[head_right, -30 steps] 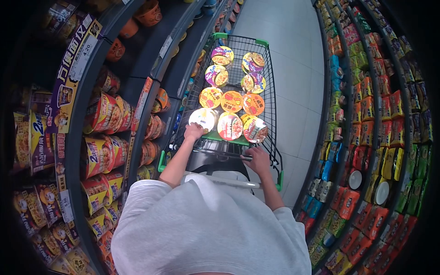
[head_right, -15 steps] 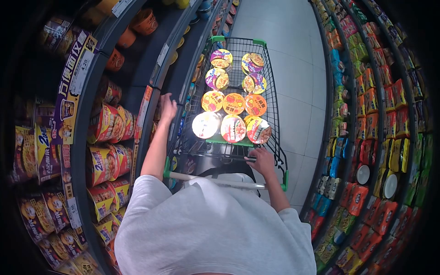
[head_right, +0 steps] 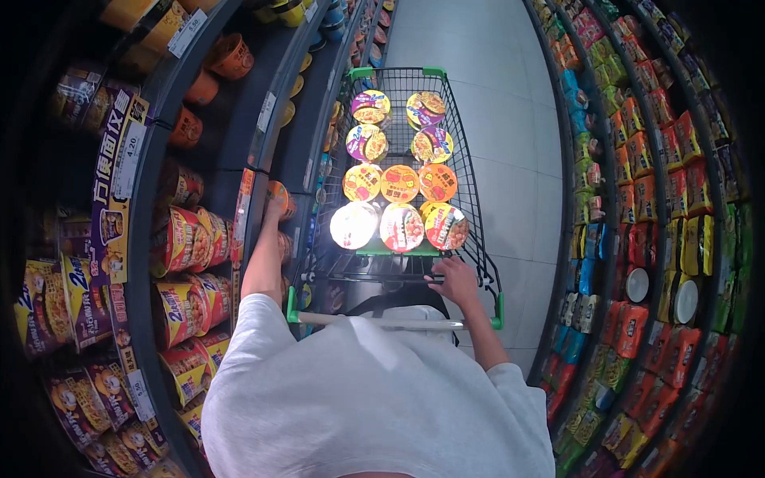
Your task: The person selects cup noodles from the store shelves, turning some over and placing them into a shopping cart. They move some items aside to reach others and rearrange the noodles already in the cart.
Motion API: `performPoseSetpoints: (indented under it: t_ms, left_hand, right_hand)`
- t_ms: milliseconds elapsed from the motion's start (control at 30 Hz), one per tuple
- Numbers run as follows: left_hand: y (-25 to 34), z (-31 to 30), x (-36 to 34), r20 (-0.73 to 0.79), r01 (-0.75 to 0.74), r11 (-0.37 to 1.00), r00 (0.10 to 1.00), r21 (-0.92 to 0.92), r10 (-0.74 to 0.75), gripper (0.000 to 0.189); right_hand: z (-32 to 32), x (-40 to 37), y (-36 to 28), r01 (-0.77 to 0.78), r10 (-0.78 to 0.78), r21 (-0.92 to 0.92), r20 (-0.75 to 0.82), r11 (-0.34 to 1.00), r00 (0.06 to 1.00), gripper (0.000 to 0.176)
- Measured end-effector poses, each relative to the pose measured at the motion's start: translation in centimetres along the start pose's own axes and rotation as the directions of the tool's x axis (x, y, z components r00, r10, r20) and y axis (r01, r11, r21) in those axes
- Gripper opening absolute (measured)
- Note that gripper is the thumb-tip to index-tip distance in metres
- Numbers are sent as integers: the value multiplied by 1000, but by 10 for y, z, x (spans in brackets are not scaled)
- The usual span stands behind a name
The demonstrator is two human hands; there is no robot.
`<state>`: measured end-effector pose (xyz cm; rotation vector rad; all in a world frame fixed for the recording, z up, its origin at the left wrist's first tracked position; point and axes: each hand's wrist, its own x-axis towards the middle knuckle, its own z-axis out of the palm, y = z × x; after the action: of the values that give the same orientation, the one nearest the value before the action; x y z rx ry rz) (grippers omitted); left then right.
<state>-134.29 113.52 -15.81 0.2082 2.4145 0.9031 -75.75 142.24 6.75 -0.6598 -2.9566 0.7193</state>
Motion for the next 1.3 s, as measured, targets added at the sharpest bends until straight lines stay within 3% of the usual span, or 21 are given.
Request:
performPoseSetpoints:
  t_ms: [167,267,333,400,433,500,533,567,700,867,1000,1100,1133,1200,1300]
  left_hand:
    - [67,-16,-71,-88,71,997,994,-6,-71,60]
    - [15,0,-27,-332,-137,982,927,127,173,83]
    - [35,-4,-48,-285,-147,985,952,-95,115,88]
    - [56,-6,-65,-234,-108,985,969,-135,75,82]
    - [79,-15,-82,-220,-75,995,974,-62,59,74]
    - [47,-15,-46,-144,-163,979,973,126,180,38]
    - [49,-7,-50,-277,-283,935,935,-213,220,31]
    - [50,-4,-53,-307,-307,922,924,-238,229,30]
    - [69,-12,-70,-309,-270,956,924,-111,225,34]
    - [113,-20,-105,-258,-348,937,909,-38,328,42]
    - [175,-32,-158,-174,-224,938,946,264,275,48]
    - [211,-21,-191,-245,-438,617,649,654,720,70]
    - [232,-21,-194,-207,-417,699,755,581,622,86]
    - [272,-25,-210,-127,-546,538,616,642,777,82]
    - [312,-12,-226,-226,-725,606,562,328,795,80]
  right_hand:
    - [-2,-1,2,13,-13,8,3,1000,1000,36]
    - [-2,1,0,17,-17,26,-6,1000,1000,36]
    - [0,0,3,39,-38,33,-29,999,999,35]
    - [4,-1,5,34,-32,49,-45,998,998,35]
    - [6,-1,6,34,-31,58,-51,998,998,35]
    - [8,-2,7,36,-34,39,-46,999,998,35]
    - [8,-2,7,37,-35,29,-44,999,998,34]
    - [7,-2,7,33,-31,33,-46,999,998,34]
    - [6,-1,5,27,-25,34,-39,999,999,34]
    - [9,-1,9,67,-66,22,-75,997,995,33]
    - [10,-5,11,76,-75,16,-62,997,995,33]
    - [10,-2,10,43,-43,7,-21,999,999,35]
    - [11,-3,10,22,-22,4,2,1000,1000,37]
    - [11,-2,10,21,-21,10,-6,1000,1000,37]
    - [12,-3,12,41,-41,8,-22,999,999,38]
